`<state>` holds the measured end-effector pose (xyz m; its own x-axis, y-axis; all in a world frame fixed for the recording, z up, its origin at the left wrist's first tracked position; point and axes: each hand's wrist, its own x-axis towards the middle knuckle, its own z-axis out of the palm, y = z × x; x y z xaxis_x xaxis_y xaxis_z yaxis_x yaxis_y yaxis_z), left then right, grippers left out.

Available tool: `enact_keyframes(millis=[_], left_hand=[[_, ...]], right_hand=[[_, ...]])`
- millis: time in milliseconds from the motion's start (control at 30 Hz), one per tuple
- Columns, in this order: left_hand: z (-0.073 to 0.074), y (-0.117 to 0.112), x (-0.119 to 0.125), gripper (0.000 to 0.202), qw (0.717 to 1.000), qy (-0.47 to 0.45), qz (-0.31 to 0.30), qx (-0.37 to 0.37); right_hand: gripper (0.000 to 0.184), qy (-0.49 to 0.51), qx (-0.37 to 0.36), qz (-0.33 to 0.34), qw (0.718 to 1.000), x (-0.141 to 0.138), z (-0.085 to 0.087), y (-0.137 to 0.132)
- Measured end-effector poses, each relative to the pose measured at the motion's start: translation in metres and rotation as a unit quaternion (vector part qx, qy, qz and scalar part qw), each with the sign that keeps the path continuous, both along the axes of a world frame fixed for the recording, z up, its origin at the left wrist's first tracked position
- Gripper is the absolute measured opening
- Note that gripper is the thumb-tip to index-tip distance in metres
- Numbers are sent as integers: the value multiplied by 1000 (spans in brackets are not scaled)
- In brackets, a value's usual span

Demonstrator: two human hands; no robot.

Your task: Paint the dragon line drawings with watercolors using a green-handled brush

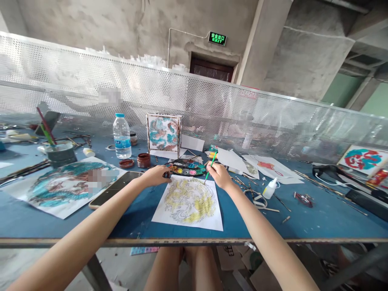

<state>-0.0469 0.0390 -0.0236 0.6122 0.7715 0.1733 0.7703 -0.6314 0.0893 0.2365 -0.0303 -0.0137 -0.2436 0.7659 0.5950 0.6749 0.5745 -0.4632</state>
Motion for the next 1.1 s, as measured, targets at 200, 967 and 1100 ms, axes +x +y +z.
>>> enact_keyframes(millis=[200, 967, 1100], left_hand=[[-1, 2, -1, 29, 1000, -9, 1, -5], [0, 2, -1, 28, 1000, 0, -4, 6], [1, 1, -1, 29, 1000, 12, -8, 7]], right_hand=[[31, -15, 26, -12, 999, 0, 2, -3], [32, -13, 17, -25, 999, 3, 2, -1], [33, -10, 16, -33, 999, 4, 3, -2]])
